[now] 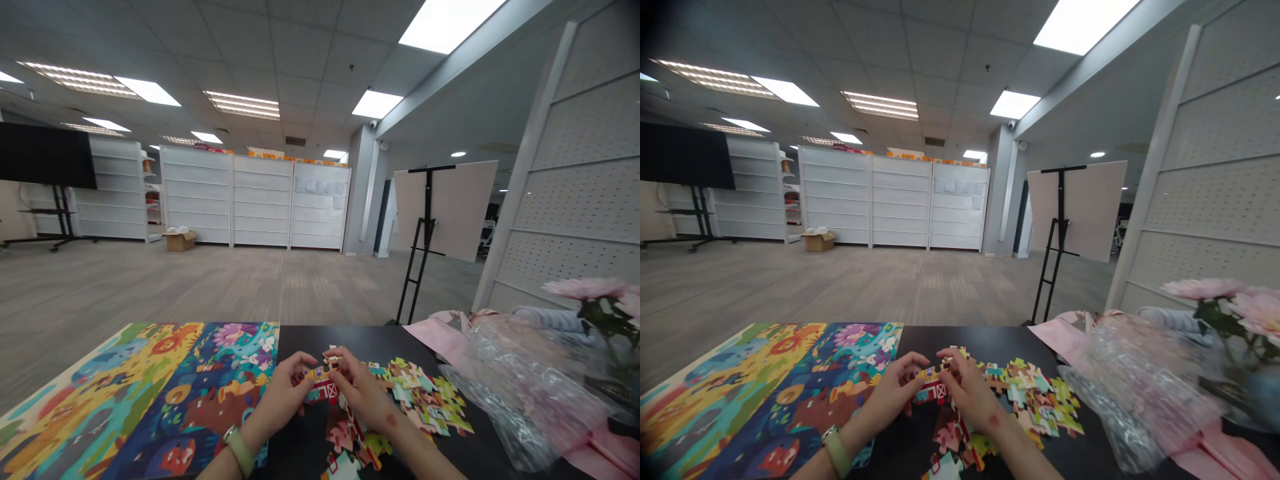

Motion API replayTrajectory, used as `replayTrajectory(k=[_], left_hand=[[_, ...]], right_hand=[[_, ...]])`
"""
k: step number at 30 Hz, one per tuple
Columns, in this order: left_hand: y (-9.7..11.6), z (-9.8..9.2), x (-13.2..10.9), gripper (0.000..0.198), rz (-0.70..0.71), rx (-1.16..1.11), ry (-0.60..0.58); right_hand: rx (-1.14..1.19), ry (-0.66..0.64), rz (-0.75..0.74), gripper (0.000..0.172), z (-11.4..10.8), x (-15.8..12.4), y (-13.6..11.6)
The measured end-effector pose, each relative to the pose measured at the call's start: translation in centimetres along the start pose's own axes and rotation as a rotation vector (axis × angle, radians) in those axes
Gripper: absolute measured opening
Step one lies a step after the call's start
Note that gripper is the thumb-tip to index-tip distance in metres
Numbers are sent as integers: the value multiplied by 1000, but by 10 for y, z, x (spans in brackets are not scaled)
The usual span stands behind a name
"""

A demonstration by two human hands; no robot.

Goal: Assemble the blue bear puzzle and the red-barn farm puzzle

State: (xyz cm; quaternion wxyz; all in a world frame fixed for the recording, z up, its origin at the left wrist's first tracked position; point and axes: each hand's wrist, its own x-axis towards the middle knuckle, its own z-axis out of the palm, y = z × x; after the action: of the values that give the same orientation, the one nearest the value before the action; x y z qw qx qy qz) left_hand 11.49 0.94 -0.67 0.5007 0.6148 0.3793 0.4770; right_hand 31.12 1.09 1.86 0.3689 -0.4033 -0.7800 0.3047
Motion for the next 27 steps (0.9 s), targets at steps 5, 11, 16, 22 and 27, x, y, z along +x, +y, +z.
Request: replayTrajectory(k=[5, 11, 16, 22, 27], left_hand=[[-3, 0, 1, 38, 6, 35, 4], [-2, 1, 1, 44, -10, 60, 13], [-3, 0, 1, 44, -7, 88, 1], [-1, 0, -1, 44, -5, 125, -26], [-5, -1, 2, 49, -32, 30, -24]], right_hand=[[0, 2, -8, 30, 1, 0, 1], [-2, -2, -4, 29, 3, -1, 4], [47, -12, -4, 30, 2, -2, 1], [55, -12, 5, 34, 3, -1, 3], [195, 50, 63, 44, 5, 1, 6]])
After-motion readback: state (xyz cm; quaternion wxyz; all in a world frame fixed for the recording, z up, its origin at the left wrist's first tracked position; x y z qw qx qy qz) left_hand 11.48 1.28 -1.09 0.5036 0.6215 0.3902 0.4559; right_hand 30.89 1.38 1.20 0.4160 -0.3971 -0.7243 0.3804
